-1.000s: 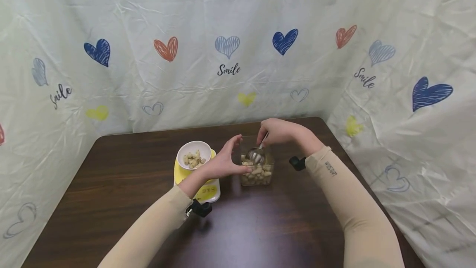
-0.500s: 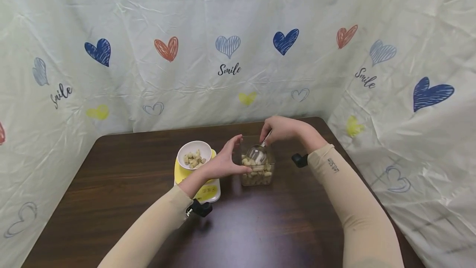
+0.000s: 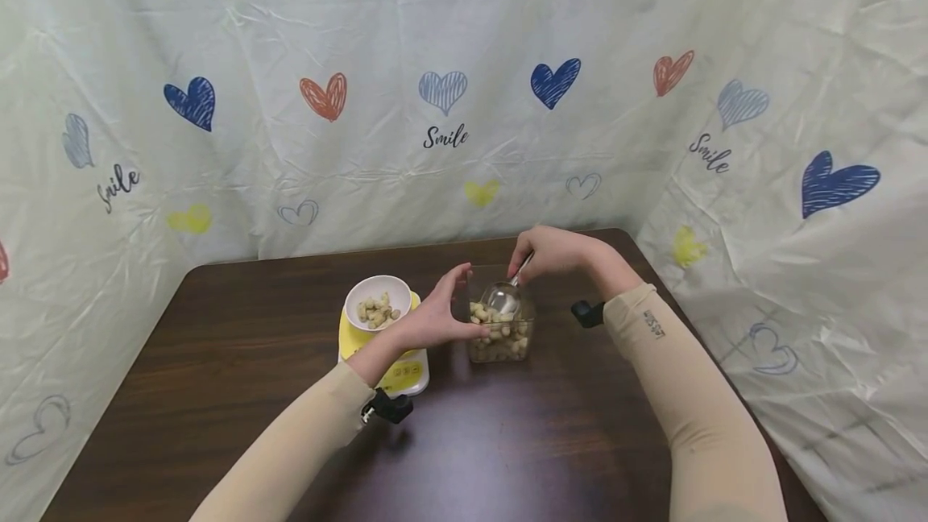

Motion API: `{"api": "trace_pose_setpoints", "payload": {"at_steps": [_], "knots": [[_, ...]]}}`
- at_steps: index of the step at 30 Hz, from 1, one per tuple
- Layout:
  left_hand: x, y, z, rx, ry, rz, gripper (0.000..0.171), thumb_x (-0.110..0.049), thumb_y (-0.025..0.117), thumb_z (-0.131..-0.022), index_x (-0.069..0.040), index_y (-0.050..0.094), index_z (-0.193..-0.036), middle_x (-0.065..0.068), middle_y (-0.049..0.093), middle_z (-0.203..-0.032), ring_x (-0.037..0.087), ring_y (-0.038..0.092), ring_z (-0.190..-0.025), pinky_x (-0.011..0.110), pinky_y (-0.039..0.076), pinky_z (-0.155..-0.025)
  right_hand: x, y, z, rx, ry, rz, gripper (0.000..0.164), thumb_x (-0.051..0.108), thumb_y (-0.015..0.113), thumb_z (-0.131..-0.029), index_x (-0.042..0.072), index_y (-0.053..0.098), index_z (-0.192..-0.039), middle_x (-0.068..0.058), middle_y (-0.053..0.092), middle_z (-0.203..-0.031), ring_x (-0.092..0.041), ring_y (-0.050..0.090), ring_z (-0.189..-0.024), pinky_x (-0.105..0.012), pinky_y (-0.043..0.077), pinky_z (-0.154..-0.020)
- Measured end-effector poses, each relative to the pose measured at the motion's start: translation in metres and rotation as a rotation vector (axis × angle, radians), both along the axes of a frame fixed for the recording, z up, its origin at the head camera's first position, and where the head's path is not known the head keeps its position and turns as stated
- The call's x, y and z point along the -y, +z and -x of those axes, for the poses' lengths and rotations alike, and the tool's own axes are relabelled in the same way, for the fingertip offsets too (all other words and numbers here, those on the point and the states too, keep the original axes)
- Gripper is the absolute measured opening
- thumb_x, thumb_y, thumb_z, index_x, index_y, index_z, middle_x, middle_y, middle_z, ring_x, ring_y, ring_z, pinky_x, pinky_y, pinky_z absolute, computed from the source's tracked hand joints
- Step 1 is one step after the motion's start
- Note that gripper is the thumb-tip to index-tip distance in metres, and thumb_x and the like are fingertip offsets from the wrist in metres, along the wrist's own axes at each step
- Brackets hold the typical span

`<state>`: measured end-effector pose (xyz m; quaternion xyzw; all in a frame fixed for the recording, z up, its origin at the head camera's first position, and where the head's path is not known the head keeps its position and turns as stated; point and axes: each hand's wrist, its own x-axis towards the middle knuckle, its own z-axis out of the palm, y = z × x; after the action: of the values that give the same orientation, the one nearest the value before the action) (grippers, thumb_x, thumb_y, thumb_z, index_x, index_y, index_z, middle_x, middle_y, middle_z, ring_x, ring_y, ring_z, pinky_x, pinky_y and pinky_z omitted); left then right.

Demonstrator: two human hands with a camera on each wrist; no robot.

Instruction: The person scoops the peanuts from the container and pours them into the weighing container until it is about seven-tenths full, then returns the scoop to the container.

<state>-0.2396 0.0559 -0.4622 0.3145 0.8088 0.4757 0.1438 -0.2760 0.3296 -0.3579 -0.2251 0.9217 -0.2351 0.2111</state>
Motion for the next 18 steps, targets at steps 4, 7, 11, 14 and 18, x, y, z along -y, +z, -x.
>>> {"api": "trace_pose_setpoints", "payload": {"at_steps": [4, 7, 11, 14, 18], "knots": [[-0.0001, -0.0010, -0.0009, 0.005, 0.004, -0.007, 0.119, -0.049, 0.088, -0.078, -0.026, 0.010, -0.164, 0.002, 0.027, -0.163, 0.019, 0.029, -0.148, 0.044, 0.037, -0.112, -0.0023, -0.0013, 0.0000, 0.006, 0.004, 0.020, 0.013, 0.017, 0.080, -0.089, 0.023, 0.081, -0.101, 0.001, 0.066, -0.110, -0.019, 0.061, -0.102, -0.040, 0.051, -0.086], [-0.0004, -0.0007, -0.0018, 0.008, 0.006, -0.014, 0.119, -0.049, 0.089, -0.077, -0.025, 0.011, -0.164, 0.005, 0.027, -0.163, 0.020, 0.029, -0.148, 0.044, 0.036, -0.113, -0.0049, -0.0025, 0.0007, 0.003, -0.003, 0.032, 0.014, 0.017, 0.080, -0.089, 0.022, 0.081, -0.102, 0.001, 0.066, -0.109, -0.018, 0.061, -0.102, -0.039, 0.051, -0.087], [-0.0008, 0.0002, -0.0028, 0.009, 0.011, -0.022, 0.120, -0.048, 0.090, -0.075, -0.024, 0.012, -0.164, 0.006, 0.028, -0.162, 0.020, 0.030, -0.148, 0.044, 0.036, -0.113, -0.0090, -0.0032, 0.0019, -0.008, -0.018, 0.050, 0.014, 0.018, 0.081, -0.088, 0.021, 0.081, -0.102, 0.001, 0.068, -0.109, -0.018, 0.060, -0.103, -0.038, 0.050, -0.087], [-0.0008, 0.0005, -0.0026, 0.007, 0.011, -0.022, 0.121, -0.048, 0.090, -0.075, -0.024, 0.012, -0.164, 0.007, 0.028, -0.162, 0.020, 0.030, -0.147, 0.044, 0.036, -0.113, -0.0104, -0.0045, 0.0038, -0.005, -0.018, 0.058, 0.015, 0.019, 0.081, -0.088, 0.021, 0.082, -0.102, 0.000, 0.068, -0.109, -0.019, 0.060, -0.103, -0.039, 0.050, -0.087], [0.0000, 0.0010, -0.0026, 0.006, 0.013, -0.021, 0.120, -0.047, 0.090, -0.076, -0.024, 0.012, -0.164, 0.006, 0.028, -0.163, 0.020, 0.030, -0.147, 0.045, 0.037, -0.112, -0.0093, -0.0053, 0.0064, 0.019, -0.018, 0.061, 0.015, 0.019, 0.081, -0.088, 0.021, 0.081, -0.103, -0.001, 0.068, -0.110, -0.020, 0.060, -0.103, -0.040, 0.050, -0.087]]}}
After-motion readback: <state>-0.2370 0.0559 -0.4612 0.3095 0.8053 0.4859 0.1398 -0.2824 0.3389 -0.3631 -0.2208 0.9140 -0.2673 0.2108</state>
